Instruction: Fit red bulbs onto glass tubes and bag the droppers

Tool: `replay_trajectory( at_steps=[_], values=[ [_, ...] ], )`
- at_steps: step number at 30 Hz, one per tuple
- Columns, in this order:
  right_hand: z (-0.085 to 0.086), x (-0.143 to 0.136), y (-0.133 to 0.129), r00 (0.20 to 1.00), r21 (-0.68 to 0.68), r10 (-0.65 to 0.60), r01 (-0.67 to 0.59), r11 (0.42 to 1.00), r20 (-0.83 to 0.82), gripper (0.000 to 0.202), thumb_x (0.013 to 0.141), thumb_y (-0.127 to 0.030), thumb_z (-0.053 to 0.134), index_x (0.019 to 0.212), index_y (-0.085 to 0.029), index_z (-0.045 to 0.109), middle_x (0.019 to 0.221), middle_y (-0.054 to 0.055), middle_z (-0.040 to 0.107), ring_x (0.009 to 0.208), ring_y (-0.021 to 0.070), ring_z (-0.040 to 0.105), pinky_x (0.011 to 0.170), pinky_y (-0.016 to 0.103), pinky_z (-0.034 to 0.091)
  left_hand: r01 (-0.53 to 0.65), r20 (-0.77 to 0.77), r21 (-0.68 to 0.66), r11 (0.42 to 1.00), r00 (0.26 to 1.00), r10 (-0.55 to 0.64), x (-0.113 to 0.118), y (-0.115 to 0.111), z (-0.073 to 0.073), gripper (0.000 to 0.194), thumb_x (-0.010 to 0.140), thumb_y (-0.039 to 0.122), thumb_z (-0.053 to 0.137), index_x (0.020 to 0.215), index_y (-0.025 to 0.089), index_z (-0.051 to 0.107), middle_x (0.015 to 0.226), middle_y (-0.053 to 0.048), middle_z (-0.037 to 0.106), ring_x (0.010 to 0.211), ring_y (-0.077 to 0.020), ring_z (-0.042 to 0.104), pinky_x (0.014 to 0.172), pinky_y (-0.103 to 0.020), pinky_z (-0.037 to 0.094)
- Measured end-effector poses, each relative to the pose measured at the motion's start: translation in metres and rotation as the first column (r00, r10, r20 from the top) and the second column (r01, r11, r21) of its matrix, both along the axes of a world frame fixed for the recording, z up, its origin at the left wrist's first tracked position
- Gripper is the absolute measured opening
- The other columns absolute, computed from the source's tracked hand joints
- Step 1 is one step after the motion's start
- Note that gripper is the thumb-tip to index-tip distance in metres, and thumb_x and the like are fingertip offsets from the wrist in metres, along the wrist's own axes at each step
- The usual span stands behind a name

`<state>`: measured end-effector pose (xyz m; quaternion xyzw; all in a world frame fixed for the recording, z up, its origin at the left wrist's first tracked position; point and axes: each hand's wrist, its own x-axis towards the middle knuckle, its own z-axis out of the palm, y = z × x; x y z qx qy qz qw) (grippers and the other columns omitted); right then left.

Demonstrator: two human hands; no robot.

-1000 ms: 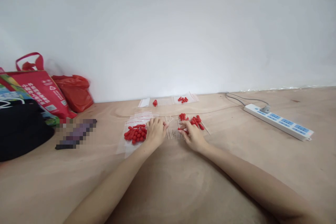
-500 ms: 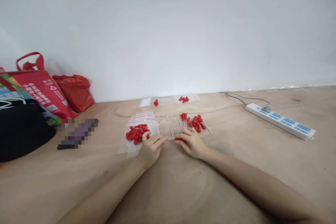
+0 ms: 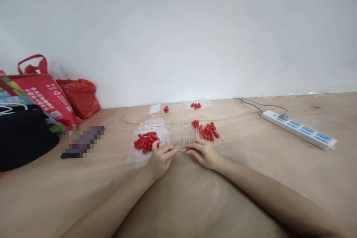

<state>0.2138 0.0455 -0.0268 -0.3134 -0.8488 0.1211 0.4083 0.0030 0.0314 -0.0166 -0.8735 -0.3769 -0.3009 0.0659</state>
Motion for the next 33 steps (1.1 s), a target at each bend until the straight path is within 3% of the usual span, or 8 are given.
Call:
replay_trajectory(
  at_steps=[8,15,22,33],
  values=[
    [0.0019,-0.0017,-0.0021,0.999,-0.005,0.042,-0.042,0.999,-0.030,0.020,0.085,-0.026,0.043,0.088,-0.019,0.061,0.080,0.006,0.064,0.073,0.0145,0.058,0.068,0.028,0.045,0.008,-0.032,-0.045,0.999,0.999,-0.009,-0.0010,0.0031,-0.0023,0.031,0.086,0.016,0.036,0.104,0.027,0.060,0.079,-0.001,0.066,0.069,-0.0111,0.056,0.081,-0.034,0.027],
    [0.0025,-0.0028,-0.0022,0.990,-0.066,0.043,-0.052,0.996,-0.131,0.019,0.084,-0.028,0.045,0.083,-0.020,0.062,0.077,0.004,0.064,0.071,0.0141,0.057,0.066,0.027,0.044,0.045,-0.040,0.040,0.998,0.998,-0.044,0.0012,0.0046,-0.0025,0.036,0.084,0.009,0.033,0.103,0.023,0.059,0.076,-0.001,0.065,0.067,-0.0114,0.056,0.074,-0.031,0.028],
    [0.0021,-0.0009,-0.0026,0.998,-0.004,0.022,-0.022,1.000,-0.062,0.016,0.084,-0.029,0.047,0.080,-0.020,0.060,0.073,0.002,0.063,0.063,0.0122,0.053,0.068,0.031,0.033,0.087,-0.099,0.140,0.986,0.992,-0.074,0.0027,0.0000,0.0022,0.040,0.082,0.002,0.028,0.102,0.020,0.058,0.076,-0.003,0.064,0.068,-0.0128,0.056,0.069,-0.030,0.027],
    [-0.0028,0.0007,-0.0008,1.000,0.014,0.013,-0.013,1.000,0.017,0.020,0.084,-0.033,0.048,0.081,-0.019,0.061,0.070,0.001,0.063,0.059,0.0101,0.050,0.069,0.030,0.027,0.124,-0.132,0.154,0.980,0.986,-0.104,0.0040,-0.0011,0.0029,0.034,0.081,0.001,0.030,0.097,0.016,0.057,0.074,-0.002,0.063,0.065,-0.0132,0.055,0.062,-0.030,0.026]
  ],
)
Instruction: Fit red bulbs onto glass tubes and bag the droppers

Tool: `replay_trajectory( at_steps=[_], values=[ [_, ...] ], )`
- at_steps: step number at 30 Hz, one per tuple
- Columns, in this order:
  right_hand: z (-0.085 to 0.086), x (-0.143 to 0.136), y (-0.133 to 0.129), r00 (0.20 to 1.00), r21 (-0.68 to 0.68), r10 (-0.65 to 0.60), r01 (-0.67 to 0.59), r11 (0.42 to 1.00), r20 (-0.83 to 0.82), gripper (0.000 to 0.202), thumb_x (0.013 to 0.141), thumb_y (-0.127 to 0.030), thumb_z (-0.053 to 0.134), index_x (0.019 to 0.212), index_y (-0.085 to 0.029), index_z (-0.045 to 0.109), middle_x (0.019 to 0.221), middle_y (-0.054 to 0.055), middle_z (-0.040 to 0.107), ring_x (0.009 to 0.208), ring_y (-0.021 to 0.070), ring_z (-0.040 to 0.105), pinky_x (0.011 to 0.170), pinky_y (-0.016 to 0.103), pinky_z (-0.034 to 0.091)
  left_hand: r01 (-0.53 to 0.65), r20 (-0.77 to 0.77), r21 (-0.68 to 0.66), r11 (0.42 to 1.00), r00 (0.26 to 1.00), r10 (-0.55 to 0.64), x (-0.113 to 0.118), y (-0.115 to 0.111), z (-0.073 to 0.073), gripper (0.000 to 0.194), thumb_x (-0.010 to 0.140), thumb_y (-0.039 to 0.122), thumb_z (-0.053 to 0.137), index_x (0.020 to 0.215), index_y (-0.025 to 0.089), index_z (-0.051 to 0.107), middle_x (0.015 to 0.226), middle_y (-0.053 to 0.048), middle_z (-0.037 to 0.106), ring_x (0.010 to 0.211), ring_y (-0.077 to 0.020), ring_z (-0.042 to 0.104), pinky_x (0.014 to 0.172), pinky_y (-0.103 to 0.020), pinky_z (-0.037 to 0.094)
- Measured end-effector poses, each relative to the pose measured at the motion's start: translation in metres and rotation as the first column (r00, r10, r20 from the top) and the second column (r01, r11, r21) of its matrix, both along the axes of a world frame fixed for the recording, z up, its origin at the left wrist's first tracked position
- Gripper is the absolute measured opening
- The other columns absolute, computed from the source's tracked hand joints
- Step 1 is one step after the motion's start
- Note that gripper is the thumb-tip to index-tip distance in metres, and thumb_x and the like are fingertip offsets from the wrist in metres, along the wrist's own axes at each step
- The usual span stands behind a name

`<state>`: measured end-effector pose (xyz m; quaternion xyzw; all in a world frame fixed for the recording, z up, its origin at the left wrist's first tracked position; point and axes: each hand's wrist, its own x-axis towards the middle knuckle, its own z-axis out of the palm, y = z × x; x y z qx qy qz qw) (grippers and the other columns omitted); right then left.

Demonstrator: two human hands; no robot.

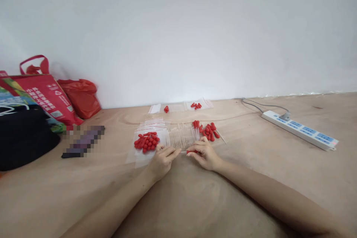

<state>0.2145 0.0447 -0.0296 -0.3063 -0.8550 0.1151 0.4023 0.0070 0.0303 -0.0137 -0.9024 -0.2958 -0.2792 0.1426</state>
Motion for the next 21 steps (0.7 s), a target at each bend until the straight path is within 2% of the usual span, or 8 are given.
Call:
replay_trajectory(
  at_steps=[7,21],
  values=[
    [0.0030,0.0002,-0.0007,0.998,0.037,-0.005,0.003,0.999,0.067,0.017,0.082,-0.032,0.049,0.080,-0.018,0.060,0.069,0.001,0.062,0.061,0.0106,0.050,0.070,0.031,0.025,-0.007,-0.004,0.077,0.997,1.000,0.008,0.0021,-0.0013,-0.0004,0.033,0.084,0.004,0.027,0.093,0.014,0.057,0.068,-0.003,0.061,0.062,-0.0140,0.052,0.060,-0.029,0.026],
    [0.0055,-0.0068,-0.0019,0.995,0.051,0.012,-0.017,0.999,0.103,0.012,0.080,-0.026,0.049,0.079,-0.017,0.057,0.071,0.001,0.061,0.064,0.0116,0.050,0.073,0.031,0.026,-0.023,0.055,0.090,0.996,0.998,0.018,0.0096,-0.0051,-0.0005,0.031,0.083,0.002,0.029,0.087,0.014,0.058,0.066,-0.002,0.061,0.060,-0.0141,0.051,0.059,-0.030,0.026]
  ],
)
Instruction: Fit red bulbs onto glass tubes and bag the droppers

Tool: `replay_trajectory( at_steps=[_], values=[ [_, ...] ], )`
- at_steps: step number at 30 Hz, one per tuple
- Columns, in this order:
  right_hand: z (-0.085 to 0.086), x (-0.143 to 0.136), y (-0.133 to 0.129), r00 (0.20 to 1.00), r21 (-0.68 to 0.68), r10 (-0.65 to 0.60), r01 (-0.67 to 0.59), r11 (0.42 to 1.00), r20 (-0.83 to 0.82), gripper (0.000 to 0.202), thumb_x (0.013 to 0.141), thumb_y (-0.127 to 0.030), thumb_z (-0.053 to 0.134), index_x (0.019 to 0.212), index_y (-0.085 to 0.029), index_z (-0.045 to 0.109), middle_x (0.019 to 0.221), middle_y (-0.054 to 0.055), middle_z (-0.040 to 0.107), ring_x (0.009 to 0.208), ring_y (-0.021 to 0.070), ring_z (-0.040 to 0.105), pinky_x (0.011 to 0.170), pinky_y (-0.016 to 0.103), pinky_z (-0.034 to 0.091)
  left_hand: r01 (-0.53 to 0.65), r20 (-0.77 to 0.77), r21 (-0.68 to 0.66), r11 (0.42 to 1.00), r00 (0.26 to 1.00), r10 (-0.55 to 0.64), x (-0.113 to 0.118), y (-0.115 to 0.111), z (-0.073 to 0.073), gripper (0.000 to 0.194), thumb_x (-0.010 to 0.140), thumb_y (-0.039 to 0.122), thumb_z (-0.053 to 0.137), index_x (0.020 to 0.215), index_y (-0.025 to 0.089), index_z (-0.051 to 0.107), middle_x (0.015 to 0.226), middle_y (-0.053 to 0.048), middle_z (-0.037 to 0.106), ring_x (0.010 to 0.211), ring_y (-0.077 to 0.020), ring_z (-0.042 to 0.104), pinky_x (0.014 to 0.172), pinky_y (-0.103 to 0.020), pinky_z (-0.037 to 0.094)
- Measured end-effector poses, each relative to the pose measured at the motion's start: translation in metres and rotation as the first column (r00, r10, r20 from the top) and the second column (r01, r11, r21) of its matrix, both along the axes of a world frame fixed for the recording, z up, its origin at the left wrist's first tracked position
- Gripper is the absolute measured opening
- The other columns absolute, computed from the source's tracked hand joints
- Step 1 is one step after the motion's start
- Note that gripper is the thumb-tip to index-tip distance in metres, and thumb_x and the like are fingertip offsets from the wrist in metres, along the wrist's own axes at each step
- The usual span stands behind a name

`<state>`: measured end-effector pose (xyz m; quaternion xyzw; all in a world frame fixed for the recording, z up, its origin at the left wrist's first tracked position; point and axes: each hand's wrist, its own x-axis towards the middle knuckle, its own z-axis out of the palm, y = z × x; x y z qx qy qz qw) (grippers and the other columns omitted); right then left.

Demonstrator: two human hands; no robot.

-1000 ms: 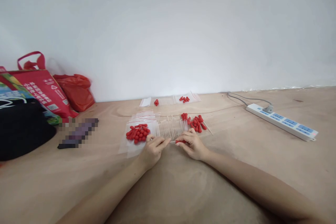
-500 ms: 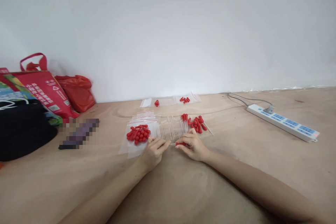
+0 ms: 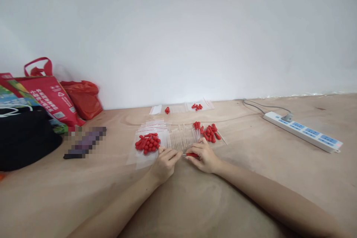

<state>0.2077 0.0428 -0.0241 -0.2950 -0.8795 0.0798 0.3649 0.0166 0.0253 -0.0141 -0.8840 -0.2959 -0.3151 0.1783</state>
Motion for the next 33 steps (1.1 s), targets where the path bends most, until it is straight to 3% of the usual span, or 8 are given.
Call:
replay_trajectory(
  at_steps=[8,13,19,21,24,28,30,33],
  values=[
    [0.004,-0.002,0.000,0.999,-0.048,0.003,-0.005,0.999,-0.042,0.012,0.080,-0.026,0.050,0.080,-0.018,0.059,0.072,0.003,0.062,0.065,0.0132,0.052,0.073,0.033,0.031,-0.010,0.038,-0.042,0.999,0.999,0.011,0.000,0.002,-0.004,0.031,0.085,0.007,0.029,0.089,0.016,0.059,0.067,-0.002,0.061,0.060,-0.0135,0.053,0.059,-0.030,0.028],
    [0.014,-0.006,0.002,0.939,-0.215,0.029,-0.108,0.971,-0.344,0.017,0.082,-0.030,0.047,0.090,-0.020,0.059,0.080,0.005,0.060,0.075,0.0146,0.055,0.069,0.029,0.041,-0.006,0.148,-0.093,0.996,0.989,0.020,0.002,0.004,-0.002,0.023,0.089,0.022,0.037,0.103,0.018,0.055,0.077,-0.002,0.064,0.066,-0.0123,0.057,0.067,-0.029,0.031],
    [0.034,0.025,0.035,0.732,-0.482,-0.273,-0.085,0.872,-0.624,0.032,0.070,-0.044,0.058,0.092,-0.021,0.050,0.071,-0.001,0.055,0.062,0.0120,0.052,0.059,0.026,0.043,-0.129,0.093,-0.200,0.971,0.984,0.150,-0.005,0.001,0.002,0.039,0.086,0.030,0.040,0.123,0.017,0.039,0.106,-0.010,0.058,0.096,-0.0209,0.052,0.084,-0.036,0.029],
    [0.043,0.052,0.052,0.741,-0.560,-0.357,-0.031,0.828,-0.569,0.031,0.071,-0.044,0.055,0.091,-0.020,0.052,0.069,-0.001,0.055,0.062,0.0122,0.052,0.060,0.026,0.043,-0.171,0.079,-0.235,0.957,0.978,0.194,-0.007,0.001,0.001,0.037,0.086,0.030,0.040,0.121,0.018,0.042,0.105,-0.010,0.057,0.096,-0.0213,0.051,0.085,-0.037,0.029],
    [0.048,0.096,0.072,0.761,-0.573,-0.504,0.216,0.791,-0.409,0.037,0.076,-0.038,0.045,0.106,-0.017,0.051,0.065,-0.001,0.052,0.063,0.0127,0.051,0.063,0.027,0.041,-0.179,0.060,-0.261,0.948,0.978,0.201,-0.006,0.001,-0.001,0.032,0.085,0.029,0.041,0.114,0.019,0.048,0.104,-0.009,0.057,0.095,-0.0213,0.051,0.085,-0.038,0.028],
    [0.033,0.131,0.087,0.745,-0.461,-0.666,0.578,0.673,-0.038,0.039,0.074,-0.028,0.048,0.110,-0.014,0.050,0.057,-0.001,0.052,0.059,0.0147,0.050,0.060,0.027,0.037,-0.149,0.051,-0.285,0.947,0.984,0.170,-0.005,0.000,-0.001,0.025,0.084,0.026,0.043,0.107,0.020,0.052,0.103,-0.008,0.057,0.094,-0.0207,0.051,0.085,-0.039,0.027],
    [0.020,0.137,0.091,0.727,-0.420,-0.679,0.652,0.632,0.106,0.033,0.072,-0.026,0.051,0.102,-0.014,0.053,0.056,-0.001,0.054,0.057,0.0149,0.050,0.056,0.026,0.035,-0.141,0.060,-0.297,0.944,0.984,0.165,-0.004,0.000,-0.001,0.024,0.084,0.025,0.043,0.104,0.020,0.054,0.101,-0.008,0.058,0.093,-0.0204,0.052,0.084,-0.039,0.026],
    [0.004,0.135,0.097,0.742,-0.378,-0.638,0.661,0.648,0.206,0.022,0.072,-0.028,0.052,0.090,-0.017,0.056,0.058,0.000,0.056,0.055,0.0140,0.051,0.053,0.024,0.033,-0.128,0.080,-0.305,0.944,0.984,0.159,-0.004,0.001,-0.002,0.022,0.083,0.024,0.043,0.101,0.020,0.056,0.098,-0.007,0.058,0.091,-0.0201,0.053,0.085,-0.041,0.025]
  ],
)
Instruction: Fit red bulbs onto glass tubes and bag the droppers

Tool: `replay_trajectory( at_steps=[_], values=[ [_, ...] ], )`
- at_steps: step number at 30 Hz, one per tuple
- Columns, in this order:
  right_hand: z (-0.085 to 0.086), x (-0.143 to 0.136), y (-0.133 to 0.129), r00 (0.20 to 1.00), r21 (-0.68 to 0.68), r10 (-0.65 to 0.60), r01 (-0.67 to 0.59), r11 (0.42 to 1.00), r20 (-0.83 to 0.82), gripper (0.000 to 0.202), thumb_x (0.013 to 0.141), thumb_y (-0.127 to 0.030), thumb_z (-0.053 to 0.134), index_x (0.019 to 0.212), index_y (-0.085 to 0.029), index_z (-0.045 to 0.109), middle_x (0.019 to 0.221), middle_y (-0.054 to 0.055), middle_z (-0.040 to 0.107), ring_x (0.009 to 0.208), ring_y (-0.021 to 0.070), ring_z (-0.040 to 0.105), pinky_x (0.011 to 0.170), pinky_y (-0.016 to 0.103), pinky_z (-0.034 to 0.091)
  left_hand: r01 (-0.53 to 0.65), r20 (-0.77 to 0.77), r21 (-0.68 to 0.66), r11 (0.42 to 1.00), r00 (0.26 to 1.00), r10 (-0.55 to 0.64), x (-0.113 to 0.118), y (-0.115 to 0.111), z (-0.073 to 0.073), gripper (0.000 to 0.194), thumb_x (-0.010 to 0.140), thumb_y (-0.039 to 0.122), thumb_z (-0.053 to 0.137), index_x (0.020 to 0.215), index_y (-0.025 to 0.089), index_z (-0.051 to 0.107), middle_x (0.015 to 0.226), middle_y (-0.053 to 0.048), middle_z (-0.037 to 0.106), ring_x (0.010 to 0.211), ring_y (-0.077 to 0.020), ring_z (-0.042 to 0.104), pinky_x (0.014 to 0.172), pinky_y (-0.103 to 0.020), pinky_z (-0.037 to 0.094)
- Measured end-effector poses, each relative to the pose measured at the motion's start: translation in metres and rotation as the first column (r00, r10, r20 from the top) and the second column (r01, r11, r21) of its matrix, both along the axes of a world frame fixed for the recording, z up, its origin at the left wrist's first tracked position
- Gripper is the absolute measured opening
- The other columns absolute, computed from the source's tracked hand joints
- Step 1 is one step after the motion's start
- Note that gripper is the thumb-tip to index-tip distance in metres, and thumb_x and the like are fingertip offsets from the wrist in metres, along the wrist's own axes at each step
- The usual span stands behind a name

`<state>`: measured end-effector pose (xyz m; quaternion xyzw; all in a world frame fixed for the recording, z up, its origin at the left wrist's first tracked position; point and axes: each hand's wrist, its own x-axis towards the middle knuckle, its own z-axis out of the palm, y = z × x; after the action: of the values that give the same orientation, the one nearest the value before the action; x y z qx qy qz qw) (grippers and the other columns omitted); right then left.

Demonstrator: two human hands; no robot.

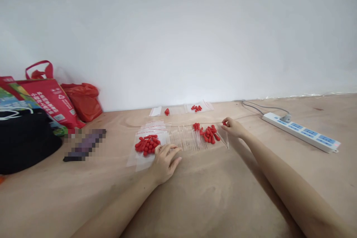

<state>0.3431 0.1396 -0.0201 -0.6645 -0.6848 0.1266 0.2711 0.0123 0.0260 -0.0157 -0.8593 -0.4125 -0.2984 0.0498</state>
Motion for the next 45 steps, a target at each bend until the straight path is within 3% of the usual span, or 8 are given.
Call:
replay_trajectory(
  at_steps=[6,13,23,30,34,37,41,45],
  values=[
    [-0.015,-0.013,0.001,0.998,0.043,0.051,-0.050,0.998,-0.023,0.031,0.077,-0.038,0.048,0.100,-0.018,0.056,0.060,0.001,0.060,0.059,0.0150,0.055,0.054,0.024,0.034,-0.001,-0.002,-0.007,1.000,1.000,0.001,0.000,0.002,-0.002,0.021,0.082,0.023,0.045,0.099,0.021,0.057,0.098,-0.006,0.058,0.091,-0.0200,0.053,0.085,-0.041,0.025],
    [-0.009,-0.025,-0.006,0.999,0.136,-0.015,0.018,0.991,-0.029,0.027,0.078,-0.037,0.046,0.090,-0.016,0.060,0.063,0.002,0.061,0.060,0.0151,0.055,0.057,0.025,0.035,-0.001,-0.019,-0.032,0.999,1.000,0.000,-0.001,0.001,-0.001,0.019,0.082,0.022,0.046,0.097,0.021,0.057,0.099,-0.006,0.058,0.091,-0.0197,0.053,0.084,-0.041,0.026],
    [-0.001,-0.047,-0.015,0.982,0.240,0.173,-0.188,0.952,0.080,0.024,0.076,-0.039,0.050,0.080,-0.023,0.067,0.077,0.005,0.060,0.079,0.0184,0.053,0.073,0.031,0.036,-0.015,-0.023,-0.031,0.999,1.000,0.014,0.000,0.002,-0.002,0.015,0.080,0.022,0.047,0.088,0.021,0.060,0.096,-0.005,0.059,0.089,-0.0195,0.053,0.085,-0.042,0.025],
    [-0.006,-0.058,-0.013,0.992,0.194,0.117,-0.104,0.976,-0.057,0.020,0.074,-0.031,0.051,0.068,-0.019,0.065,0.073,0.005,0.058,0.073,0.0161,0.053,0.068,0.028,0.038,-0.015,-0.015,-0.042,0.999,1.000,0.014,0.001,0.002,-0.001,0.014,0.081,0.022,0.047,0.084,0.021,0.060,0.094,-0.005,0.059,0.088,-0.0194,0.053,0.086,-0.044,0.024],
    [-0.007,-0.059,-0.011,0.990,0.239,0.064,-0.033,0.970,-0.123,0.020,0.074,-0.031,0.050,0.062,-0.018,0.060,0.073,0.004,0.058,0.075,0.0169,0.052,0.070,0.028,0.038,-0.029,-0.029,-0.014,0.999,0.999,0.028,0.002,0.000,-0.001,0.014,0.080,0.022,0.048,0.085,0.021,0.061,0.096,-0.005,0.059,0.089,-0.0198,0.053,0.085,-0.042,0.026],
    [-0.002,-0.060,-0.012,0.985,0.333,0.094,-0.042,0.942,-0.143,0.019,0.074,-0.033,0.050,0.064,-0.019,0.058,0.081,0.005,0.058,0.083,0.0195,0.051,0.074,0.032,0.037,-0.086,-0.019,0.028,0.996,0.996,0.086,0.003,-0.001,0.003,0.014,0.078,0.023,0.051,0.085,0.021,0.062,0.092,-0.005,0.059,0.085,-0.0198,0.052,0.078,-0.038,0.031],
    [0.006,-0.074,-0.028,0.952,0.474,0.237,-0.121,0.872,-0.193,0.018,0.078,-0.034,0.048,0.070,-0.019,0.054,0.083,0.006,0.058,0.082,0.0197,0.050,0.075,0.034,0.037,-0.259,-0.006,0.068,0.963,0.966,0.260,0.007,0.009,0.015,0.012,0.076,0.023,0.051,0.070,0.019,0.061,0.083,-0.005,0.060,0.078,-0.0211,0.050,0.066,-0.034,0.033],
    [0.004,-0.102,-0.058,0.916,0.497,0.368,-0.249,0.831,-0.158,0.014,0.083,-0.029,0.042,0.075,-0.020,0.049,0.076,0.004,0.058,0.074,0.0175,0.050,0.071,0.032,0.037,-0.425,-0.059,-0.055,0.904,0.905,0.422,0.020,0.033,0.025,0.007,0.071,0.022,0.055,0.066,0.020,0.059,0.089,-0.005,0.058,0.086,-0.0247,0.048,0.069,-0.036,0.033]
  ],
)
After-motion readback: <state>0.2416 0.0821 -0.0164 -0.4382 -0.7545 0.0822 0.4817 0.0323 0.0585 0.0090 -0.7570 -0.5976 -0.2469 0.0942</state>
